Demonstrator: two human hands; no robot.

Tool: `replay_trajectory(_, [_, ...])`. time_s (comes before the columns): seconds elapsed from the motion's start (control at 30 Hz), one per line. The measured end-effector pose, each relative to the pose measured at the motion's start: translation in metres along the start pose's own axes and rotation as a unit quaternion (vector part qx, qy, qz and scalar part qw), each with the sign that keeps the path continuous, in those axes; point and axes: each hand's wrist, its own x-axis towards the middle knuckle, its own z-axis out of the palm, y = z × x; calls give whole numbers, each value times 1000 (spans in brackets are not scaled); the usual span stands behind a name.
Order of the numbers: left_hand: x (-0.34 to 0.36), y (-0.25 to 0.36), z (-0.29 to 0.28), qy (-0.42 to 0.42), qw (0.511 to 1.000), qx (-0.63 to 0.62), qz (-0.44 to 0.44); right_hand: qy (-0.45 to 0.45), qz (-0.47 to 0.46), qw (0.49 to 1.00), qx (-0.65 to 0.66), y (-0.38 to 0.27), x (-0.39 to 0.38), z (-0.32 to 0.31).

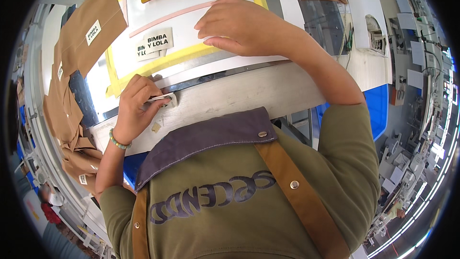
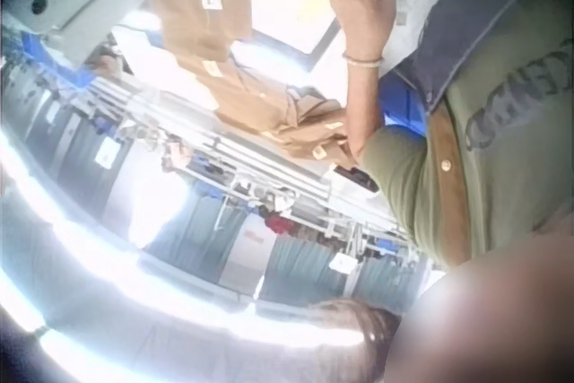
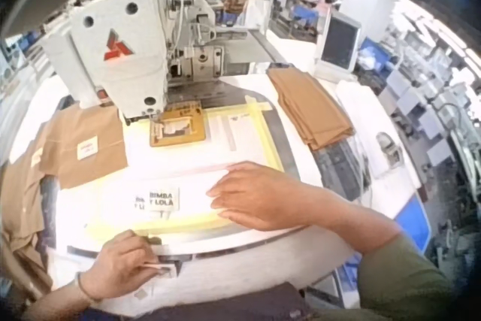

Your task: Sewing textile labels onto pieces of brown leather using an industrial sewing machine.

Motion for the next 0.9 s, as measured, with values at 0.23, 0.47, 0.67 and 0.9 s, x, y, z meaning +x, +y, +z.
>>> replay_trajectory(0.23, [44,-13,-23,75,987,-98,-104,19,25,999,18,1,4,-13])
replay_trajectory(0.47, [77,-37,-42,-1,996,-39,-80,9,74,997,16,5,-12,-18])
replay_trajectory(0.67, [90,-42,-48,37,967,-210,-143,28,104,992,72,9,-17,-17])
replay_trajectory(0.9, [103,-36,-65,-7,997,-32,-69,30,95,992,72,15,-19,-17])
